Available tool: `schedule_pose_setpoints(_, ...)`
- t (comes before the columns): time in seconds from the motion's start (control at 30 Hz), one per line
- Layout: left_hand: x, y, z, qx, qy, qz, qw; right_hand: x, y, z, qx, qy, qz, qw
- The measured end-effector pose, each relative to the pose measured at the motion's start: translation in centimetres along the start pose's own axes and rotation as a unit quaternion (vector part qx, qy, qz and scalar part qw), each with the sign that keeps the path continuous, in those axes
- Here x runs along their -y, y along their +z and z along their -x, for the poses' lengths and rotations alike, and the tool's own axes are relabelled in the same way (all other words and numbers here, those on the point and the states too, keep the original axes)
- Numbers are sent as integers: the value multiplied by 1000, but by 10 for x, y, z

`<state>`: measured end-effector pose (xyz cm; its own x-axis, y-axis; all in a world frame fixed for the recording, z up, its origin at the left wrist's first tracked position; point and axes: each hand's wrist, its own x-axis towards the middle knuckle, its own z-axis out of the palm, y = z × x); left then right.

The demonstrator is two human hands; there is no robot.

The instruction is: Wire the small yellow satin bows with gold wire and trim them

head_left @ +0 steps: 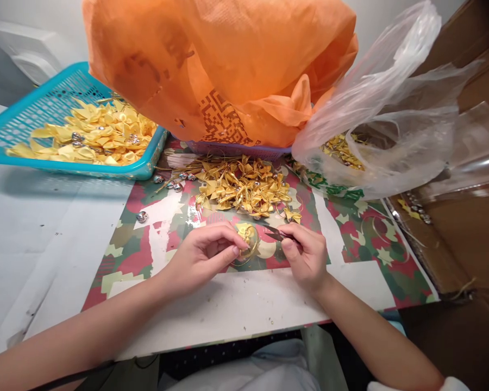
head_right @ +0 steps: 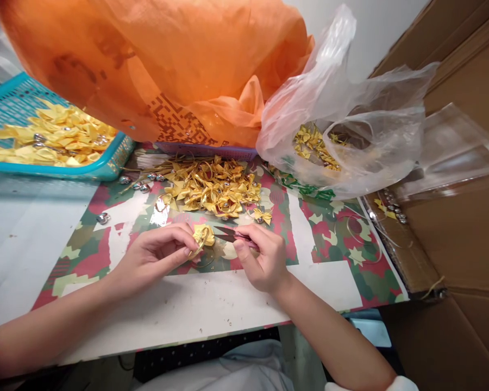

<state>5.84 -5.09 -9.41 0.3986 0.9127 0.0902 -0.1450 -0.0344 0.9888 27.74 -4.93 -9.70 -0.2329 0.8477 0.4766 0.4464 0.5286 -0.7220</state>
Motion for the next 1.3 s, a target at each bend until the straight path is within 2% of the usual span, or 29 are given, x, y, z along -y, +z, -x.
schedule_pose_setpoints(0.13,1,0,1,-9,-15,32,999,-1,1,0,33,-36,13,999)
schedule_pose_setpoints(0.23,1,1,3,0,-18,20,1000,0,5,-1,33,-48,39,998)
schedule_pose_setpoints(0.43,-2,2,1,13,19,-61,998,2,8,-2,44,-19,64,997)
schedule_pose_setpoints(0.57,-5,2,0,19,41,-94,995,2,8,-2,47,-23,66,996)
schedule_pose_setpoints(0.83,-3,2,0,22,45,-110,993,3,10,-2,42,-16,56,997)
schedule_pose_setpoints(0.97,-3,4,1,16,23,-84,996,3,9,-3,40,-3,63,997)
schedule_pose_setpoints(1.07,-4,1,1,-31,-1,-53,998,2,5,-2,32,18,60,998)
schedule_pose_setpoints(1.13,-5,-4,0,-106,-2,-60,993,0,3,-2,28,22,49,998)
schedule_pose_setpoints(1.23,-7,-14,-1,-227,37,-137,964,-1,3,-2,22,15,48,999)
schedule_pose_setpoints(1.3,-8,-19,-1,-262,72,-188,944,-2,6,-1,14,4,70,997)
